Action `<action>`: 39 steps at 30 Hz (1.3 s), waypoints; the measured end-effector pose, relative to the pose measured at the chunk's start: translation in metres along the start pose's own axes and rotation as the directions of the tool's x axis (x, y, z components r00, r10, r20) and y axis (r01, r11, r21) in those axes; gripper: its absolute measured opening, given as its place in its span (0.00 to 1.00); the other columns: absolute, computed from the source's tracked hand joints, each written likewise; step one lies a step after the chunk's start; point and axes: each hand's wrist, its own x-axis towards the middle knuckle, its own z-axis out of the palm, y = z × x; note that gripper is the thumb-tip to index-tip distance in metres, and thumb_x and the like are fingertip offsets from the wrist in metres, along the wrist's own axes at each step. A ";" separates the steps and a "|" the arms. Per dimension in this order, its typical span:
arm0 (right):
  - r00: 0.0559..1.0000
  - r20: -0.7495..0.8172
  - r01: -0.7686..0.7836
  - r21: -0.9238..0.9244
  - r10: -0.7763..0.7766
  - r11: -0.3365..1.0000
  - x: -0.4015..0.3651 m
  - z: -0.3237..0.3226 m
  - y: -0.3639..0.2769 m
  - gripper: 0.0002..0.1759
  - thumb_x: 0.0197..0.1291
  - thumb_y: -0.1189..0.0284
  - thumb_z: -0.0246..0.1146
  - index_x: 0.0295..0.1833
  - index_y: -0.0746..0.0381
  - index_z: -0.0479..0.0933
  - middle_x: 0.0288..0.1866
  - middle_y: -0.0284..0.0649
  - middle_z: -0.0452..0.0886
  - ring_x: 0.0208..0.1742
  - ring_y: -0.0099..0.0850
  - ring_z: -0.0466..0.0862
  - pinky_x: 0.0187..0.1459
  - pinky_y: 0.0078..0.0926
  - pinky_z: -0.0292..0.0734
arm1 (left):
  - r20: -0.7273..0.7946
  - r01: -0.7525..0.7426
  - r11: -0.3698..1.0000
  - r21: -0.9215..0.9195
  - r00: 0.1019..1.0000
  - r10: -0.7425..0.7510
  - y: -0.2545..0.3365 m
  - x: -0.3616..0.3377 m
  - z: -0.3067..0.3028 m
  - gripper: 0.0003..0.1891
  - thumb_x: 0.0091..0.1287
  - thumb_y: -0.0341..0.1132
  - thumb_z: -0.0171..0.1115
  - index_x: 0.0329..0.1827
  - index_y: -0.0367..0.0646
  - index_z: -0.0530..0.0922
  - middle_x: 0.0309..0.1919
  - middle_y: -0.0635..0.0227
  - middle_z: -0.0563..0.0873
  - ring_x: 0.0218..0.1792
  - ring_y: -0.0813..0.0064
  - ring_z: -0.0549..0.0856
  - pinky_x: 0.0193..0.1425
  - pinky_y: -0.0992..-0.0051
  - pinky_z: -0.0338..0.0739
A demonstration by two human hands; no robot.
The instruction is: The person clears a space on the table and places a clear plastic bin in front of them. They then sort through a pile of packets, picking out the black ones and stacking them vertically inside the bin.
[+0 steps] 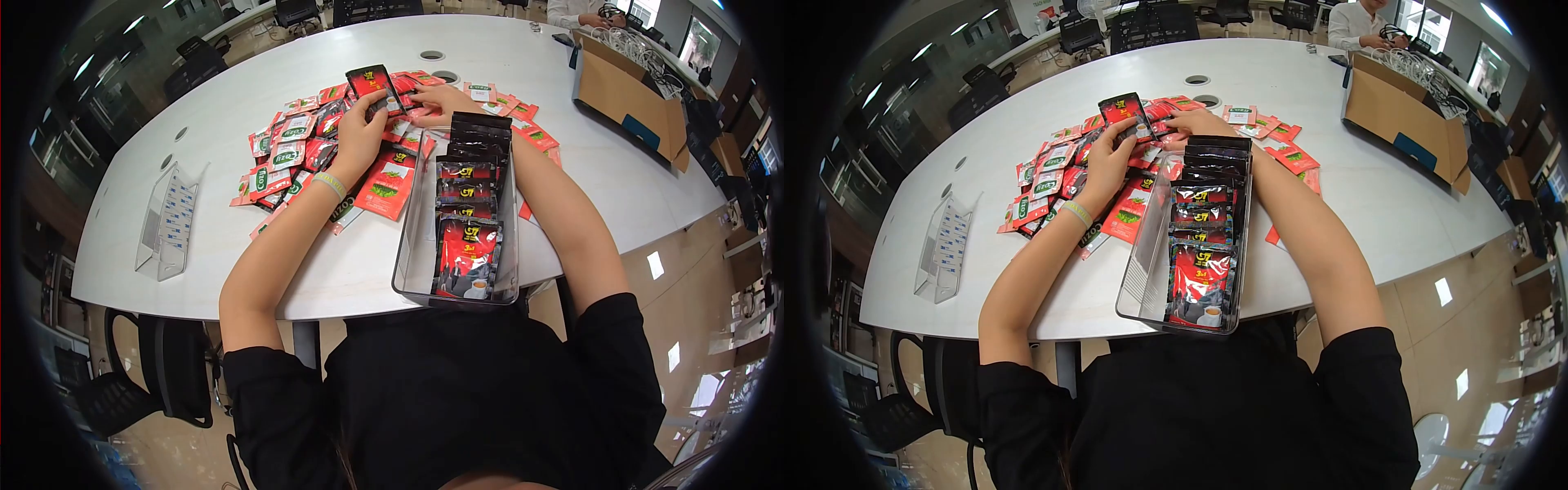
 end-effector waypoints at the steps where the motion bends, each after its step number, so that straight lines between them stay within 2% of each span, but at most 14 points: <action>1: 0.972 -0.038 0.219 -0.224 -0.233 0.950 0.001 0.004 0.004 0.29 0.55 0.58 0.64 0.59 0.63 0.73 0.56 0.50 0.76 0.54 0.38 0.78 0.55 0.28 0.71 | 0.009 -0.018 0.996 0.084 1.000 0.018 0.002 0.000 -0.002 0.18 0.64 0.32 0.55 0.56 0.38 0.76 0.32 0.66 0.84 0.30 0.82 0.80 0.36 0.80 0.74; 5: 0.993 0.121 -0.006 0.084 -0.004 0.996 0.000 -0.007 -0.010 0.30 0.56 0.56 0.63 0.60 0.62 0.72 0.53 0.52 0.78 0.51 0.41 0.80 0.52 0.31 0.73 | 0.009 0.008 0.993 0.114 1.000 -0.009 0.003 -0.001 -0.002 0.17 0.64 0.30 0.54 0.56 0.36 0.75 0.37 0.62 0.84 0.35 0.79 0.83 0.39 0.79 0.76; 7: 0.992 0.099 -0.060 -0.212 0.082 0.976 0.001 -0.009 -0.009 0.26 0.56 0.57 0.62 0.56 0.61 0.76 0.43 0.50 0.81 0.43 0.42 0.81 0.45 0.34 0.75 | -0.019 -0.005 0.998 0.056 1.000 0.006 -0.005 0.001 0.001 0.17 0.65 0.28 0.53 0.57 0.36 0.74 0.40 0.60 0.84 0.36 0.78 0.83 0.41 0.79 0.77; 8: 0.992 0.097 -0.060 -0.213 0.082 0.975 0.001 -0.009 -0.007 0.26 0.56 0.57 0.62 0.56 0.61 0.76 0.43 0.50 0.81 0.43 0.42 0.81 0.45 0.34 0.75 | -0.050 -0.020 1.000 -0.003 0.999 0.020 -0.009 0.002 0.002 0.17 0.65 0.27 0.52 0.58 0.36 0.73 0.43 0.58 0.83 0.38 0.77 0.84 0.42 0.79 0.78; 10: 0.996 0.070 0.073 -0.354 -0.051 0.932 0.002 -0.006 0.002 0.20 0.54 0.60 0.62 0.48 0.60 0.80 0.34 0.47 0.82 0.37 0.42 0.82 0.39 0.36 0.75 | -0.043 0.002 0.999 -0.042 0.999 -0.004 -0.011 0.003 0.002 0.17 0.66 0.26 0.51 0.58 0.35 0.72 0.45 0.57 0.82 0.38 0.77 0.84 0.43 0.78 0.78; 17: 0.989 -0.078 0.087 -0.395 -0.128 0.915 -0.001 -0.001 0.002 0.13 0.51 0.64 0.61 0.38 0.61 0.82 0.29 0.46 0.82 0.33 0.42 0.82 0.37 0.37 0.76 | -0.033 0.015 1.000 -0.022 0.999 -0.016 -0.008 0.003 0.002 0.19 0.67 0.24 0.48 0.61 0.35 0.69 0.49 0.57 0.80 0.38 0.76 0.85 0.43 0.77 0.79; 19: 0.952 -0.304 -0.062 -0.249 -0.017 0.967 -0.001 -0.001 0.002 0.12 0.52 0.65 0.62 0.37 0.62 0.81 0.28 0.45 0.82 0.32 0.38 0.82 0.36 0.36 0.77 | -0.027 0.032 0.999 -0.006 0.999 -0.032 -0.003 0.001 0.001 0.19 0.68 0.24 0.47 0.62 0.35 0.68 0.48 0.57 0.80 0.38 0.76 0.84 0.43 0.77 0.79; 23: 0.888 -0.400 -0.200 0.108 0.226 0.974 0.006 -0.010 0.011 0.11 0.56 0.67 0.62 0.37 0.65 0.80 0.30 0.41 0.83 0.31 0.30 0.82 0.35 0.28 0.78 | -0.006 0.097 0.995 -0.028 0.995 -0.098 -0.001 0.001 0.000 0.20 0.72 0.32 0.46 0.66 0.40 0.64 0.47 0.62 0.78 0.39 0.79 0.82 0.41 0.80 0.78; 25: 0.799 -0.262 -0.206 0.727 0.541 0.656 0.009 -0.015 0.010 0.09 0.59 0.71 0.60 0.40 0.67 0.80 0.32 0.41 0.83 0.29 0.28 0.83 0.33 0.21 0.80 | -0.014 0.127 0.990 -0.065 0.992 -0.128 0.000 0.000 0.000 0.20 0.73 0.33 0.45 0.66 0.40 0.64 0.48 0.62 0.78 0.39 0.79 0.82 0.42 0.80 0.78; 27: 0.804 -0.139 -0.219 0.835 0.578 0.505 0.008 -0.020 0.012 0.09 0.62 0.73 0.60 0.42 0.68 0.78 0.37 0.40 0.82 0.30 0.24 0.82 0.35 0.15 0.80 | -0.023 0.154 0.983 -0.100 0.987 -0.157 0.001 0.001 0.001 0.20 0.73 0.35 0.45 0.66 0.40 0.65 0.48 0.62 0.78 0.39 0.78 0.82 0.42 0.80 0.78; 29: 0.840 0.048 -0.193 0.957 0.541 0.215 0.006 -0.018 0.013 0.10 0.62 0.72 0.60 0.45 0.67 0.76 0.41 0.41 0.81 0.33 0.25 0.83 0.38 0.16 0.81 | -0.020 0.138 0.983 -0.117 0.990 -0.141 0.004 0.002 0.002 0.20 0.72 0.36 0.47 0.65 0.39 0.65 0.50 0.61 0.78 0.41 0.78 0.82 0.43 0.80 0.78; 33: 0.833 0.269 -0.392 0.904 0.483 0.173 0.008 -0.013 -0.003 0.10 0.61 0.73 0.61 0.45 0.66 0.75 0.41 0.40 0.81 0.37 0.26 0.83 0.40 0.16 0.81 | 0.056 0.115 0.993 0.029 0.992 -0.116 -0.009 0.006 0.000 0.22 0.69 0.34 0.51 0.64 0.33 0.64 0.50 0.55 0.78 0.42 0.72 0.82 0.49 0.74 0.76; 35: 0.867 0.426 -0.477 0.859 0.258 0.187 0.010 -0.009 -0.008 0.11 0.61 0.71 0.61 0.44 0.67 0.75 0.41 0.37 0.79 0.43 0.28 0.84 0.48 0.19 0.81 | 0.002 -0.016 0.999 0.040 1.000 0.016 -0.011 0.004 -0.001 0.27 0.66 0.34 0.57 0.65 0.33 0.60 0.51 0.53 0.78 0.46 0.69 0.81 0.53 0.72 0.74; 39: 0.870 0.423 -0.492 0.783 0.254 0.382 0.010 -0.012 -0.011 0.10 0.60 0.71 0.62 0.43 0.65 0.76 0.39 0.36 0.80 0.42 0.27 0.84 0.49 0.21 0.79 | 0.048 -0.011 0.999 -0.038 0.999 0.013 -0.004 0.004 0.000 0.28 0.64 0.32 0.57 0.65 0.36 0.57 0.51 0.53 0.78 0.50 0.67 0.80 0.55 0.72 0.74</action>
